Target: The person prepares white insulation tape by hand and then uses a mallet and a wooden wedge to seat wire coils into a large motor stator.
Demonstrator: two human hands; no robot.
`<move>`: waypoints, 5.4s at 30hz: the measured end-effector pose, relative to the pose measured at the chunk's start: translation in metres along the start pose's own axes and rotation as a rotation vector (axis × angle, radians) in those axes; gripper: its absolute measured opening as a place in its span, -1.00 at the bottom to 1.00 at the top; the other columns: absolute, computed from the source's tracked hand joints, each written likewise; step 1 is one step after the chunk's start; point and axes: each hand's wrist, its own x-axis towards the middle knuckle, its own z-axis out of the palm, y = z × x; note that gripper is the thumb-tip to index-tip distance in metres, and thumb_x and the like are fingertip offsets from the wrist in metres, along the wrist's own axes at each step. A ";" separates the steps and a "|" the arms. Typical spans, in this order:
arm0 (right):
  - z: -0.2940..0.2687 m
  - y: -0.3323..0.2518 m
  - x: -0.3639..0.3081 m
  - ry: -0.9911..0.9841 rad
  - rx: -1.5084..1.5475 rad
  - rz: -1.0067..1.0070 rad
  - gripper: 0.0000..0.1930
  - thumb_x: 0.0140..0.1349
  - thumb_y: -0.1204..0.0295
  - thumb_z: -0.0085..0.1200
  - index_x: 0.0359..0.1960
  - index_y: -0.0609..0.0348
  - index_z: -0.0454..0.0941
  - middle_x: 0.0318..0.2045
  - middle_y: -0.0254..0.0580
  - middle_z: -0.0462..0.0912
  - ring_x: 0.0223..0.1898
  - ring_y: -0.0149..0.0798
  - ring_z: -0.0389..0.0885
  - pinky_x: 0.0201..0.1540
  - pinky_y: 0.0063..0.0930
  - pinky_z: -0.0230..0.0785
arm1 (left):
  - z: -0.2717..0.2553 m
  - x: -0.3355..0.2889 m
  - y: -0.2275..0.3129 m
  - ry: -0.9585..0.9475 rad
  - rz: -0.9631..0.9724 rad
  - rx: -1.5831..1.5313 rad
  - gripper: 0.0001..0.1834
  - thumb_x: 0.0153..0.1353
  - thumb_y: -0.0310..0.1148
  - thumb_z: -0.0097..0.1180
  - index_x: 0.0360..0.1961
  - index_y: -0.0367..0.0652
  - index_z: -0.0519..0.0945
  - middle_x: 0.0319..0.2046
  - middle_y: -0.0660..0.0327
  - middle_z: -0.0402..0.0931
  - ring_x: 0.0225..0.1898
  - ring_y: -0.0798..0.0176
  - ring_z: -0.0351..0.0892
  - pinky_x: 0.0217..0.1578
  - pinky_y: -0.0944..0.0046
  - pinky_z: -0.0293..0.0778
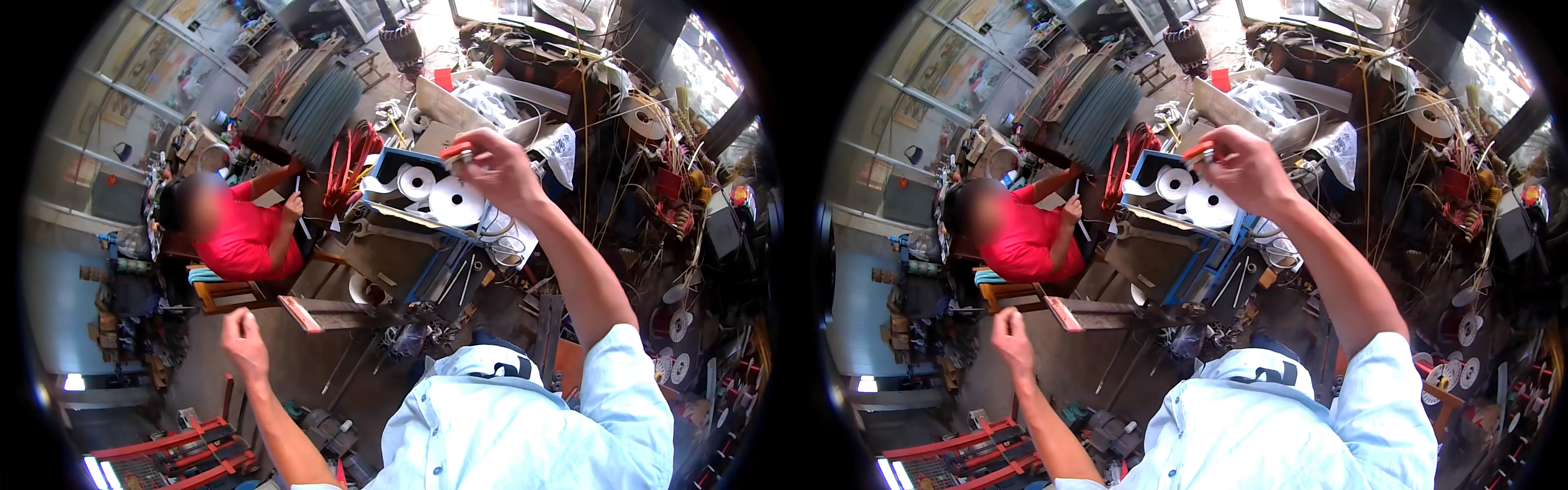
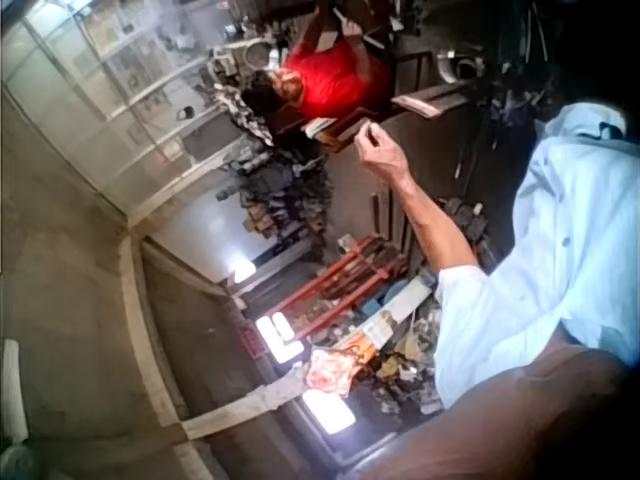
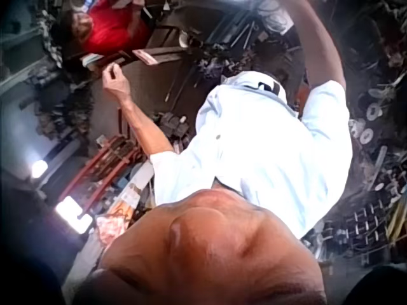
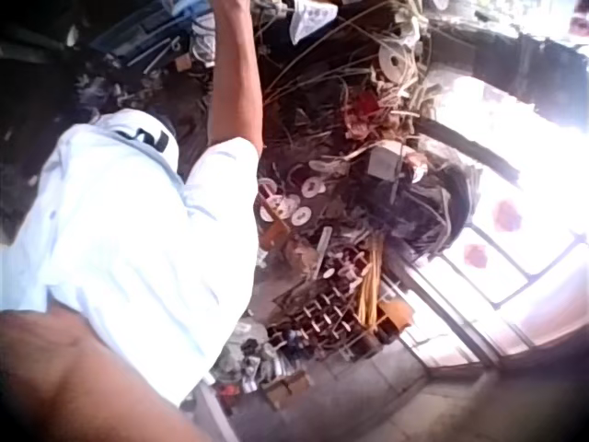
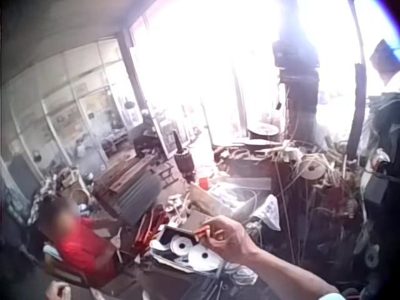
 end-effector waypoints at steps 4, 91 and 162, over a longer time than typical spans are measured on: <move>-0.026 0.015 -0.059 0.349 0.497 0.164 -0.75 0.27 0.50 0.12 -0.05 0.35 0.53 -0.26 -0.16 0.67 -0.27 -0.36 0.69 -0.14 -0.46 0.60 | 0.037 0.041 0.150 -0.105 0.369 -0.277 -0.92 0.28 -0.58 0.08 -0.24 -0.34 0.59 -0.39 0.20 0.54 -0.33 0.35 0.51 -0.22 0.38 0.45; 0.066 0.001 0.041 -0.432 -1.004 -0.041 -0.77 0.19 0.44 0.03 -0.17 0.25 0.61 -0.12 0.08 0.64 -0.09 0.03 0.69 -0.09 -0.14 0.54 | 0.053 0.099 0.185 -0.582 -0.049 -1.186 -0.56 0.22 -0.36 0.17 0.13 -0.24 0.51 -0.15 0.21 0.62 -0.17 0.38 0.61 -0.11 0.32 0.55; -0.077 -0.091 -0.184 0.433 0.842 -0.370 -0.26 0.24 0.21 0.16 0.35 0.31 0.14 0.06 0.12 0.36 -0.34 -0.27 0.54 -0.37 -0.49 0.36 | 0.206 0.086 0.195 -0.352 0.419 -0.131 -0.38 0.11 -0.36 0.23 0.24 -0.25 0.43 0.20 -0.05 0.37 0.25 -0.04 0.35 0.27 0.10 0.29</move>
